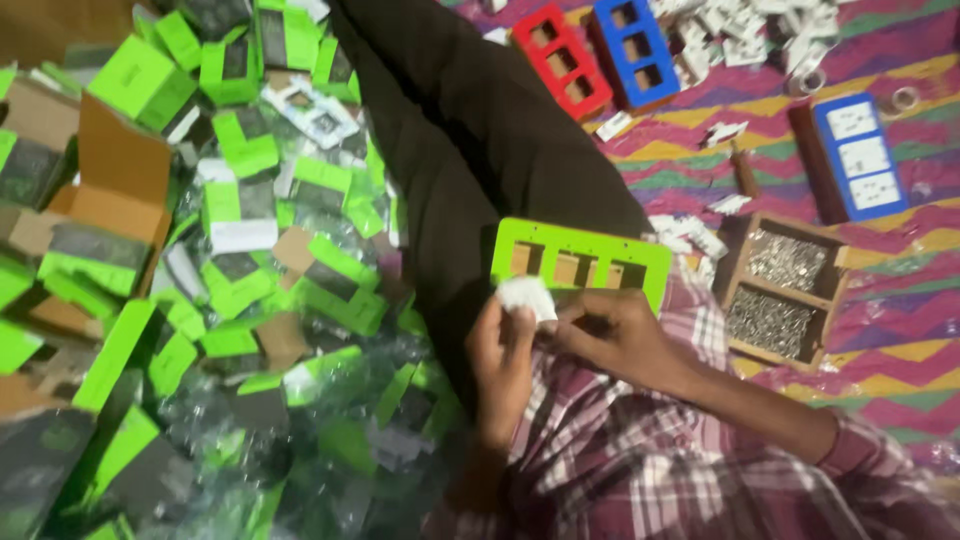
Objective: The person assembles electrical components by inserting white switches into blue and green plastic backplates and securing them with screws. They handle multiple backplates and switches, using a screwdriver to tighten the screws.
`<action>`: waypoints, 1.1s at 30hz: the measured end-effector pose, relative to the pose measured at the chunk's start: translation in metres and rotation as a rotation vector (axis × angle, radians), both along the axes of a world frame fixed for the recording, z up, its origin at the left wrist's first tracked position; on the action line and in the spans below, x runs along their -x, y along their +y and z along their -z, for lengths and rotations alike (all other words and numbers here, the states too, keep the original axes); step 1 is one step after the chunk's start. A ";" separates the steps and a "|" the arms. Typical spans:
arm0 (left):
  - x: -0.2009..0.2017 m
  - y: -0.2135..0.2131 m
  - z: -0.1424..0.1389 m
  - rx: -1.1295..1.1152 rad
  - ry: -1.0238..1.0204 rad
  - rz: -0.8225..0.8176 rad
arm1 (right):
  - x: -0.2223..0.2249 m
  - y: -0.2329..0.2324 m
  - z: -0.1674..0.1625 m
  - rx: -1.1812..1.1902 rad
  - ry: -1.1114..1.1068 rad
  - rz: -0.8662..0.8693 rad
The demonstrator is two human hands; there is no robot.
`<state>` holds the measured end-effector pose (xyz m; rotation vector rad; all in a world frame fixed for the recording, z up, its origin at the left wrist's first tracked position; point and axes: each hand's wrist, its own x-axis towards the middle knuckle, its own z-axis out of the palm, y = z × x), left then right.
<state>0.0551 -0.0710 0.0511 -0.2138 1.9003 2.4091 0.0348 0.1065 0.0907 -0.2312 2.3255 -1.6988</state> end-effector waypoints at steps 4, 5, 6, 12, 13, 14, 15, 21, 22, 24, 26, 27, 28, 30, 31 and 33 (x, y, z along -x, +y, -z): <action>0.032 0.000 0.011 0.367 0.161 -0.121 | 0.004 0.011 0.004 -0.122 0.578 -0.070; 0.041 -0.003 0.011 0.474 0.187 -0.128 | 0.006 0.016 0.007 -0.167 0.612 -0.028; 0.049 -0.005 0.011 0.554 0.182 -0.095 | 0.005 0.021 0.010 -0.211 0.637 0.016; 0.075 0.009 0.008 1.184 0.416 -0.116 | -0.010 0.047 0.023 -0.259 0.672 0.065; 0.076 0.012 0.008 1.210 0.426 -0.127 | -0.011 0.049 0.024 -0.285 0.692 0.056; 0.077 0.013 0.009 1.238 0.436 -0.139 | -0.012 0.049 0.025 -0.309 0.711 0.046; 0.078 0.014 0.010 1.264 0.453 -0.173 | -0.012 0.049 0.026 -0.331 0.728 0.031; 0.086 0.006 0.016 1.223 0.619 -0.075 | 0.000 0.039 0.024 -0.689 0.659 0.021; 0.087 0.005 0.016 1.239 0.706 0.046 | 0.002 0.038 0.020 -0.709 0.646 0.031; 0.088 0.005 0.015 1.259 0.768 0.191 | 0.008 0.034 0.011 -0.754 0.623 0.044; 0.087 0.006 0.016 1.283 0.720 0.239 | 0.016 0.031 -0.001 -0.845 0.642 -0.033; 0.088 0.005 0.016 1.223 0.701 0.238 | 0.021 0.028 -0.005 -0.885 0.653 -0.071; 0.088 0.004 0.016 1.160 0.679 0.237 | 0.027 0.023 -0.008 -0.936 0.627 -0.145; 0.090 0.003 0.018 1.051 0.638 0.247 | 0.038 0.017 -0.011 -1.045 0.566 -0.278; 0.092 0.002 0.018 1.005 0.624 0.263 | 0.044 0.016 -0.011 -0.961 0.589 -0.303; 0.094 -0.001 0.017 1.019 0.645 0.272 | 0.052 0.020 -0.009 -0.804 0.623 -0.338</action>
